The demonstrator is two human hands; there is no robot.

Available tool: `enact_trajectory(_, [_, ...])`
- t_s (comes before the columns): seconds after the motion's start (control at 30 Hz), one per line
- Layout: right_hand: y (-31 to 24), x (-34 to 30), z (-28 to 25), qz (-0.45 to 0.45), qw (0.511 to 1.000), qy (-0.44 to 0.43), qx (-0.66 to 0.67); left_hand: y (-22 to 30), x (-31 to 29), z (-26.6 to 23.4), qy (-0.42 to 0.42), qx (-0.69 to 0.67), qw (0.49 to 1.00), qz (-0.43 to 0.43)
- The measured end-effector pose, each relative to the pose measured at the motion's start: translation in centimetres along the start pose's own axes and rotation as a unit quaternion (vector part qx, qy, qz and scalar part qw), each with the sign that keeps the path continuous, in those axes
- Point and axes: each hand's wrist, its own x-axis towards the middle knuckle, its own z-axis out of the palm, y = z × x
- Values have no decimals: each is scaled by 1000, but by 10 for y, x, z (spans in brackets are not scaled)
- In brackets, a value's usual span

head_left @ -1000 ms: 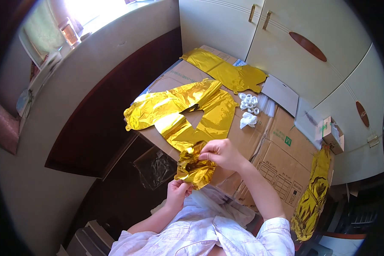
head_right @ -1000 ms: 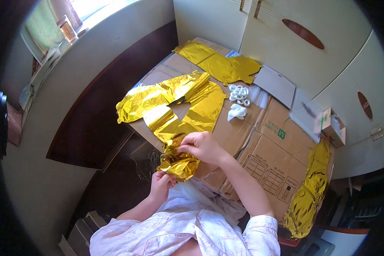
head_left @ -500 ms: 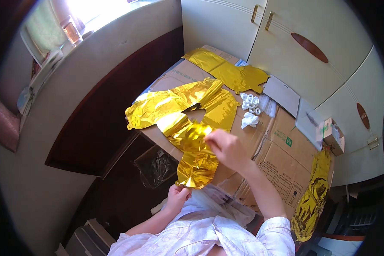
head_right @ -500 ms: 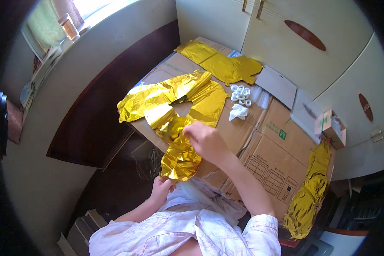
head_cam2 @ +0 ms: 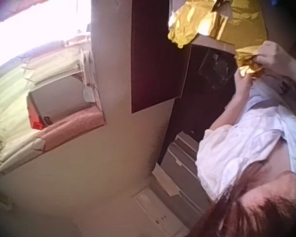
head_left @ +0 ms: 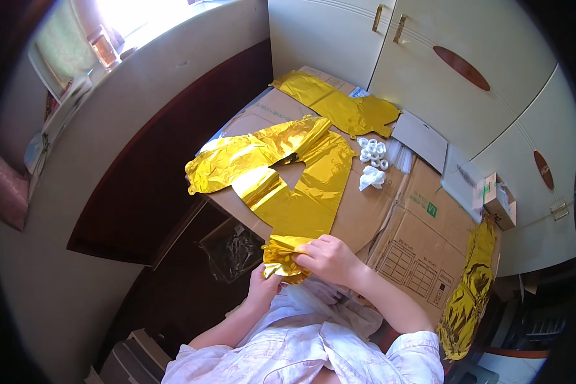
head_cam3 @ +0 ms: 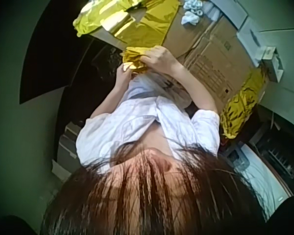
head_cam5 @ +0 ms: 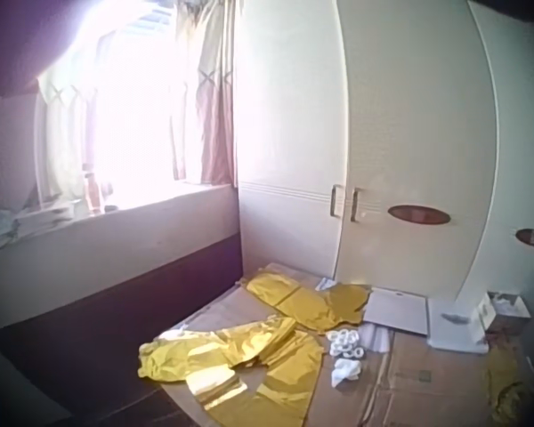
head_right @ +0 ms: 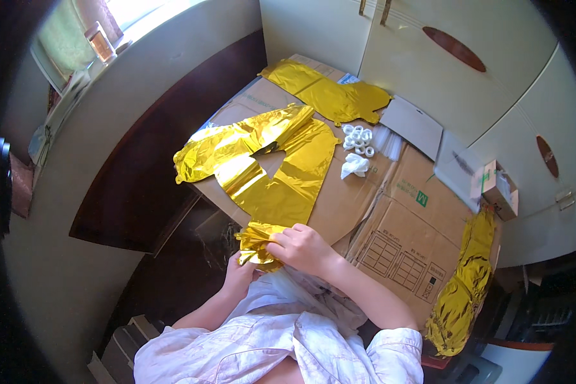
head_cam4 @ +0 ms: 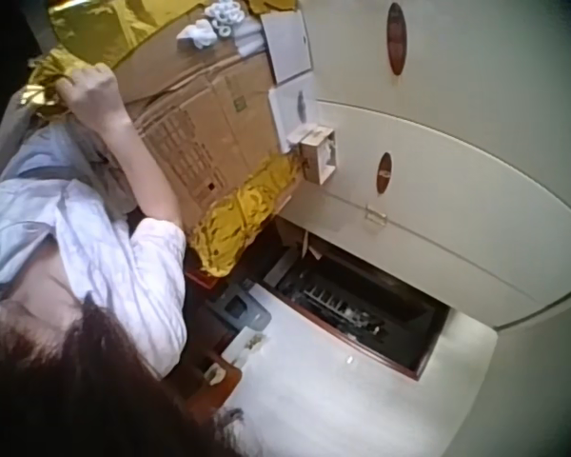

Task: Folding and organizing gold foil balloon letters on a table surface.

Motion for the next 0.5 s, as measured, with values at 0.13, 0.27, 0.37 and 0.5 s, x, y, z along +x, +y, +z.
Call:
enact_trajectory(0.13, [10, 8, -1, 112, 992, 63, 0, -3, -2, -6, -37, 20, 999, 10])
enact_trajectory(0.27, [39, 26, -12, 217, 952, 210, 51, -1, -6, -7, -38, 39, 999, 6])
enact_trajectory(0.37, [55, 37, -27, 287, 925, 229, 99, -2, -6, -9, -57, 20, 998, 2])
enact_trajectory(0.5, [44, 42, -34, 280, 924, 238, 107, 2, -9, -7, -66, -2, 998, -3])
